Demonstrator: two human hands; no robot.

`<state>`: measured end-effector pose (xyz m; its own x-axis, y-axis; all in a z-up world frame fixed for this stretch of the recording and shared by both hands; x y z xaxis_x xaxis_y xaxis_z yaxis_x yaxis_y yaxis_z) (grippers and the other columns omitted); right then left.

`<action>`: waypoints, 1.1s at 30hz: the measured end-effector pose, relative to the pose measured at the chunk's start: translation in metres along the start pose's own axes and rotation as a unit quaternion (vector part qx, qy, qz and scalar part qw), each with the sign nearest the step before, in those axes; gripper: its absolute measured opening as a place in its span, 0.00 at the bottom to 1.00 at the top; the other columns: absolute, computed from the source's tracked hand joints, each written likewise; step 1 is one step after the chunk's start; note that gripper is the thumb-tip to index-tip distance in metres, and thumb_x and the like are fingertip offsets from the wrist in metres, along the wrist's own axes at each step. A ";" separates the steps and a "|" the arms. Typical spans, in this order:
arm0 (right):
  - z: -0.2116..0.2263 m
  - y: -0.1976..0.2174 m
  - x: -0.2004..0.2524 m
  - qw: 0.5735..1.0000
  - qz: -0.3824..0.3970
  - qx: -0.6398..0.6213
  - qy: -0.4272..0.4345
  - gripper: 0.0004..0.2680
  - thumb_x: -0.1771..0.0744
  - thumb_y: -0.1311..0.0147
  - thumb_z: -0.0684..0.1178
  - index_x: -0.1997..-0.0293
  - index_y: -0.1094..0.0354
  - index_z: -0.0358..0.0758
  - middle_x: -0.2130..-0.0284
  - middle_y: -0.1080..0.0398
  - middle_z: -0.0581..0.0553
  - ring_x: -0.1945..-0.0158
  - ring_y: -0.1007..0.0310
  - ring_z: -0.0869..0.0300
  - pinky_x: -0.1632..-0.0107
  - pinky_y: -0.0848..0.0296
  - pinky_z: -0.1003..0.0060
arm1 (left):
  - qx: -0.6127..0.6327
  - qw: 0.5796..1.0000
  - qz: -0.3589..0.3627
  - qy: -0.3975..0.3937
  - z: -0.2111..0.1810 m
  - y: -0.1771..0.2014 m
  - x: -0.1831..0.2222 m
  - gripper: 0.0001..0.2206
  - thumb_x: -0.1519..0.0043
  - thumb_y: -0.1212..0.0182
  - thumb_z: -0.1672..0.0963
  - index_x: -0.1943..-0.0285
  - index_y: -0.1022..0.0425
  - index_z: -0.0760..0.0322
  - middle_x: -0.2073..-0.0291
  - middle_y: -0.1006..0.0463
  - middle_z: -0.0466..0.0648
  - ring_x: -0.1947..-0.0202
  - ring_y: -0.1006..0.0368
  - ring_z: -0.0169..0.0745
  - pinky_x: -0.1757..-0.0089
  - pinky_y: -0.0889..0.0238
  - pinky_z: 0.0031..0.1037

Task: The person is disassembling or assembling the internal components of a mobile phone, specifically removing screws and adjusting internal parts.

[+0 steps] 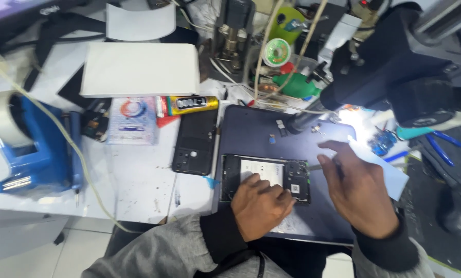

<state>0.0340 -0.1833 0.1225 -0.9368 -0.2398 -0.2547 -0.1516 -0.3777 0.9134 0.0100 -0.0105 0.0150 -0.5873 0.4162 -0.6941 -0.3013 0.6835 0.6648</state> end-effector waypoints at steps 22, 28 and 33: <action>0.053 -0.085 -0.100 0.973 -0.007 -0.204 0.109 0.06 0.38 0.34 0.45 0.62 0.27 0.46 0.74 0.20 0.44 0.69 0.17 0.49 0.64 0.22 0.57 | 0.116 0.896 -0.389 0.180 0.203 0.099 -0.106 0.17 0.30 0.42 0.54 0.74 0.18 0.60 0.90 0.30 0.51 0.87 0.34 0.34 0.76 0.40 0.24; 0.068 -0.100 -0.113 0.968 0.068 -0.216 0.110 0.04 0.37 0.37 0.39 0.63 0.28 0.36 0.77 0.21 0.36 0.72 0.17 0.47 0.69 0.22 0.58 | 0.090 0.899 -0.392 0.171 0.211 0.098 -0.100 0.20 0.30 0.44 0.53 0.77 0.20 0.59 0.92 0.31 0.49 0.90 0.36 0.34 0.78 0.44 0.24; 0.069 -0.101 -0.111 0.972 0.048 -0.209 0.100 0.05 0.37 0.35 0.40 0.63 0.29 0.37 0.76 0.21 0.36 0.73 0.18 0.47 0.71 0.24 0.61 | 0.096 0.911 -0.372 0.152 0.198 0.104 -0.104 0.21 0.30 0.45 0.54 0.78 0.24 0.63 0.92 0.32 0.51 0.90 0.37 0.40 0.79 0.46 0.28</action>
<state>0.1312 -0.0568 0.0805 -0.8537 -0.4458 -0.2690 0.1145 -0.6647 0.7383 0.1883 0.1354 0.1018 -0.4640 -0.3699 -0.8049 -0.5812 0.8129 -0.0385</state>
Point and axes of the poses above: each hand's wrist, its own x-axis away from the middle knuckle, its own y-axis out of the back of the hand, z = x × y, the point moved 2 cm from there along -x, towards the middle knuckle
